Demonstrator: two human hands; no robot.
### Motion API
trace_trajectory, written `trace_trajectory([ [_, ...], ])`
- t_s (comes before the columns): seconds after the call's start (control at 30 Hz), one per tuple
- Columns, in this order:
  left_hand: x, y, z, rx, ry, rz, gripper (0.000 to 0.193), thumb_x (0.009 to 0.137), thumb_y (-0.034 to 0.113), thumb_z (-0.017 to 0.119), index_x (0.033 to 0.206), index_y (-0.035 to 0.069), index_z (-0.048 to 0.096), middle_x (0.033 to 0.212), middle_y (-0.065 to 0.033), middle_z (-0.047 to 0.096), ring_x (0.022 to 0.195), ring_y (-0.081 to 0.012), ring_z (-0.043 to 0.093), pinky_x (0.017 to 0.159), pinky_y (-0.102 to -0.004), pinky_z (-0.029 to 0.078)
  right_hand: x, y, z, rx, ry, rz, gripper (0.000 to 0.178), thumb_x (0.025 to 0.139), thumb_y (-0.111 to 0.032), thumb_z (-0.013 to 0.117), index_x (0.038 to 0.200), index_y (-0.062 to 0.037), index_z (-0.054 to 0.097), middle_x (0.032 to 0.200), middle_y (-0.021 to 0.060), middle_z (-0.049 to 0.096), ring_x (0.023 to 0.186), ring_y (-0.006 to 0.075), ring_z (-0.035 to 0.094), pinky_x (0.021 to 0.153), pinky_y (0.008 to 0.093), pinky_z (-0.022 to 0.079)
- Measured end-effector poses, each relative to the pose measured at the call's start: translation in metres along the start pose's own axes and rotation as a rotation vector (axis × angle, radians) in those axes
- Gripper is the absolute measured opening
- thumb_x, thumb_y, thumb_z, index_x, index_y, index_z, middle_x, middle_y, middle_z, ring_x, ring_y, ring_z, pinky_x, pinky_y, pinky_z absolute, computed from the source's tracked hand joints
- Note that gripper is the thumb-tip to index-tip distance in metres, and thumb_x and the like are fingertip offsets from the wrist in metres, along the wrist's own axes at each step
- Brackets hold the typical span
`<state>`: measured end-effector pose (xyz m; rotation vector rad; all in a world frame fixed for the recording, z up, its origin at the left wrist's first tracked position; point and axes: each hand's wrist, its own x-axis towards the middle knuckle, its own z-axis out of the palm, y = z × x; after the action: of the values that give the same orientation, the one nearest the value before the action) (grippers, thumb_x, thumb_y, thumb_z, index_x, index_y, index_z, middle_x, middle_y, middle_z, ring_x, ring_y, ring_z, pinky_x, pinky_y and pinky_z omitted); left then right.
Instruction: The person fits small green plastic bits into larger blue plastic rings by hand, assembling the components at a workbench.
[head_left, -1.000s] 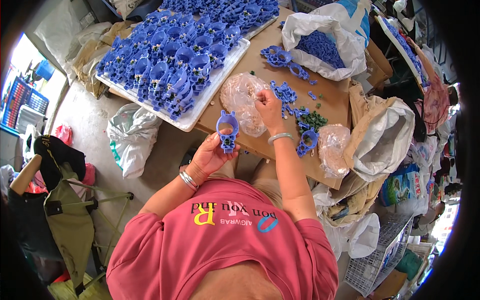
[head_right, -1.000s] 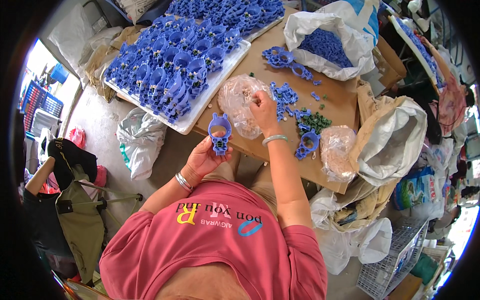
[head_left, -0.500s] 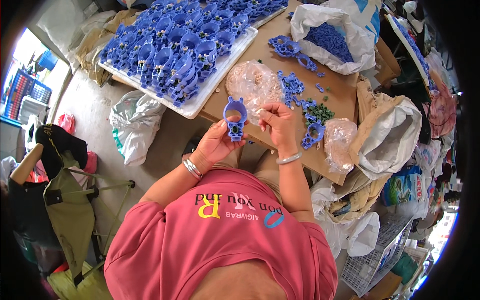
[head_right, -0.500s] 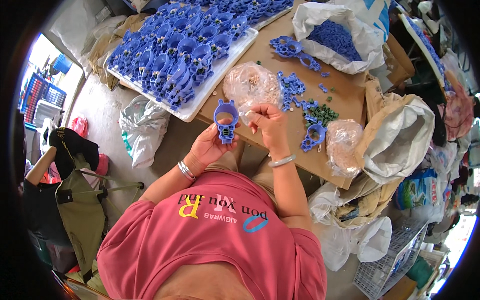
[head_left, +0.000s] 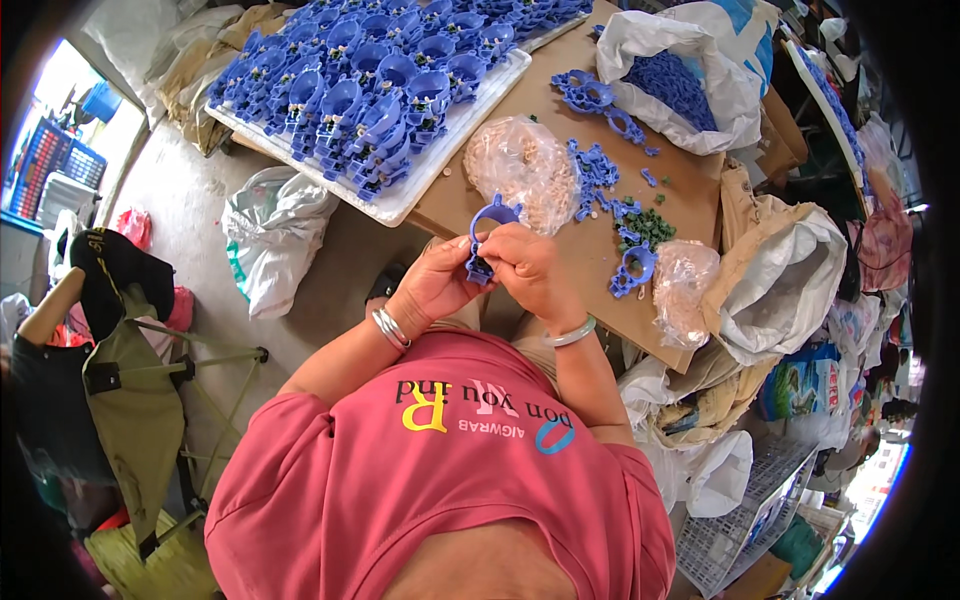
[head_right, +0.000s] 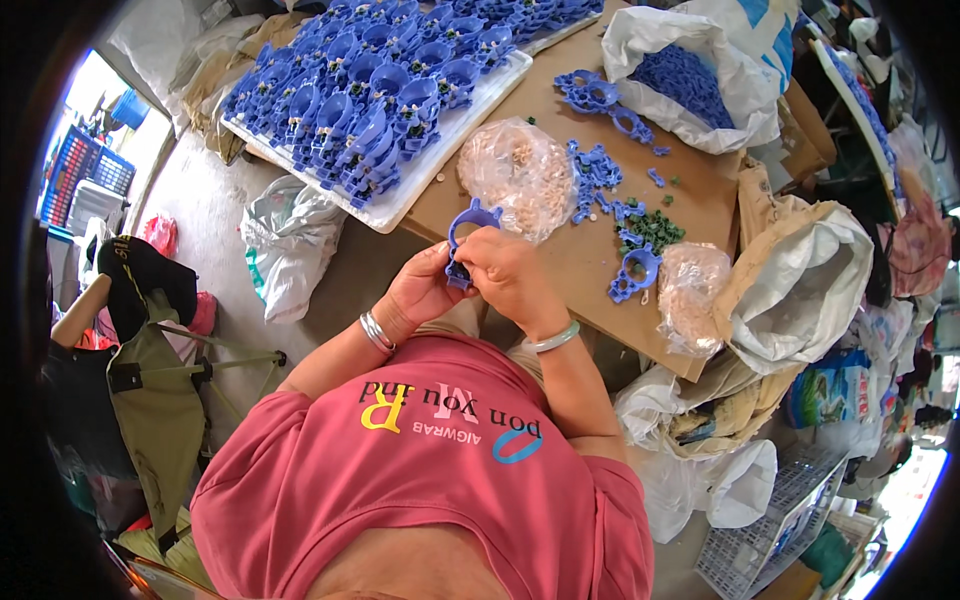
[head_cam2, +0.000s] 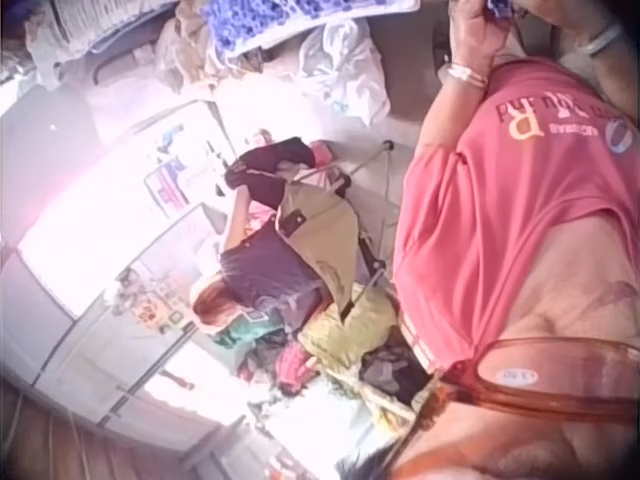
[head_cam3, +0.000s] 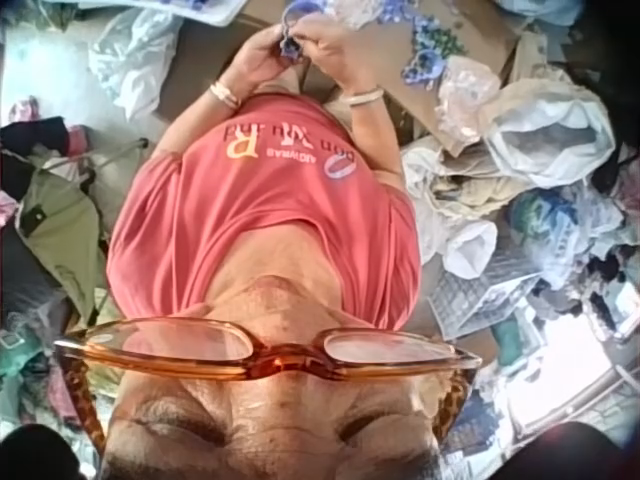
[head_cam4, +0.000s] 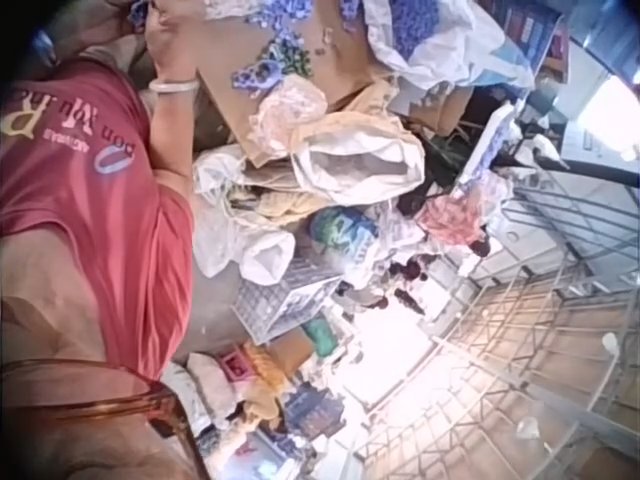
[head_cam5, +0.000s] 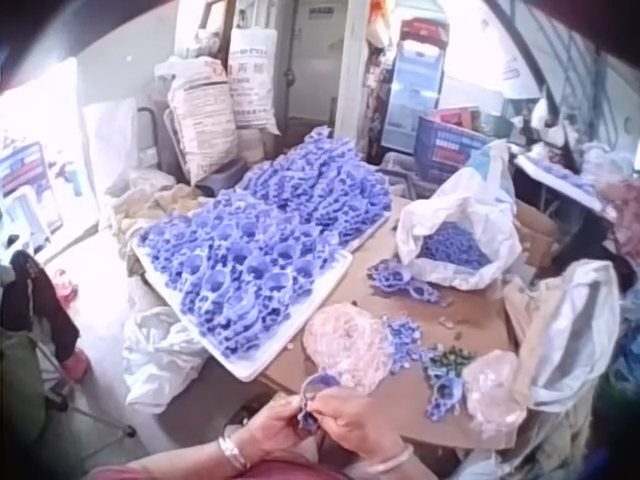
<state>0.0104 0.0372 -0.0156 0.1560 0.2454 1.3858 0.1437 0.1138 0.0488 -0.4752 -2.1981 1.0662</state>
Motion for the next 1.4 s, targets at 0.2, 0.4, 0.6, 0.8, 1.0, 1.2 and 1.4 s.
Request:
trace_trajectory([
  [0.2,-0.001,0.0,-0.005,-0.002,0.039,0.019,0.028,0.087,0.021,0.05,0.11,0.006,0.053,0.095,-0.0067,0.06,0.084,-0.0198,0.058,0.076,-0.0362,0.047,0.002,-0.008,0.002,-0.136,-0.024,-0.09,0.014,0.071,0.005,0.059,0.084,-0.0005,0.06,0.083,0.0113,0.059,0.073,0.0226,0.058,0.064,0.0285,0.047],
  [0.4,-0.001,0.003,0.005,-0.008,-0.037,0.016,0.029,0.087,0.021,0.051,0.111,0.005,0.052,0.099,-0.0055,0.058,0.088,-0.0192,0.056,0.081,-0.0358,0.045,0.001,-0.006,0.0,-0.047,0.015,-0.057,0.013,0.07,0.004,0.059,0.083,0.0,0.06,0.083,0.0114,0.058,0.073,0.0229,0.058,0.064,0.0286,0.047],
  [0.6,-0.001,0.002,0.003,0.019,-0.035,0.009,0.031,0.086,0.022,0.051,0.112,0.005,0.051,0.1,-0.0057,0.058,0.09,-0.0184,0.055,0.082,-0.0349,0.044,0.0,-0.008,-0.002,-0.046,-0.011,-0.083,0.013,0.07,0.004,0.057,0.082,-0.0011,0.058,0.084,0.0125,0.058,0.076,0.0281,0.057,0.066,0.032,0.047],
  [0.8,0.001,0.001,0.0,0.041,-0.023,0.002,0.03,0.087,0.023,0.051,0.11,0.004,0.051,0.098,-0.005,0.057,0.088,-0.0175,0.055,0.08,-0.0328,0.044,-0.001,-0.008,-0.002,-0.089,-0.034,-0.109,0.016,0.07,0.006,0.055,0.083,-0.0022,0.056,0.087,0.0136,0.057,0.077,0.0304,0.057,0.067,0.0337,0.047],
  [1.0,0.001,0.0,-0.004,0.083,-0.084,0.01,0.031,0.087,0.023,0.05,0.111,0.004,0.05,0.101,-0.0049,0.057,0.09,-0.0167,0.055,0.082,-0.0337,0.044,0.0,-0.015,0.002,-0.126,0.028,-0.048,0.015,0.07,0.004,0.056,0.084,-0.0027,0.056,0.085,0.013,0.057,0.076,0.0302,0.056,0.066,0.0344,0.047],
  [1.2,-0.003,0.005,0.007,0.078,-0.029,0.038,0.045,0.08,0.022,0.06,0.118,0.003,0.045,0.104,-0.0054,0.056,0.094,-0.0159,0.055,0.086,-0.0325,0.043,-0.005,-0.018,0.002,-0.122,0.069,0.04,0.012,0.071,-0.003,0.061,0.081,-0.0036,0.056,0.078,0.0107,0.055,0.07,0.0268,0.055,0.06,0.0333,0.045],
  [1.4,-0.003,0.004,0.007,0.09,-0.053,0.048,0.048,0.081,0.017,0.059,0.123,0.001,0.041,0.111,-0.0067,0.053,0.101,-0.016,0.052,0.09,-0.0318,0.04,-0.005,-0.013,0.006,-0.173,0.088,0.039,0.009,0.071,-0.005,0.063,0.076,-0.0048,0.056,0.072,0.0097,0.053,0.063,0.0268,0.054,0.054,0.0342,0.044],
])
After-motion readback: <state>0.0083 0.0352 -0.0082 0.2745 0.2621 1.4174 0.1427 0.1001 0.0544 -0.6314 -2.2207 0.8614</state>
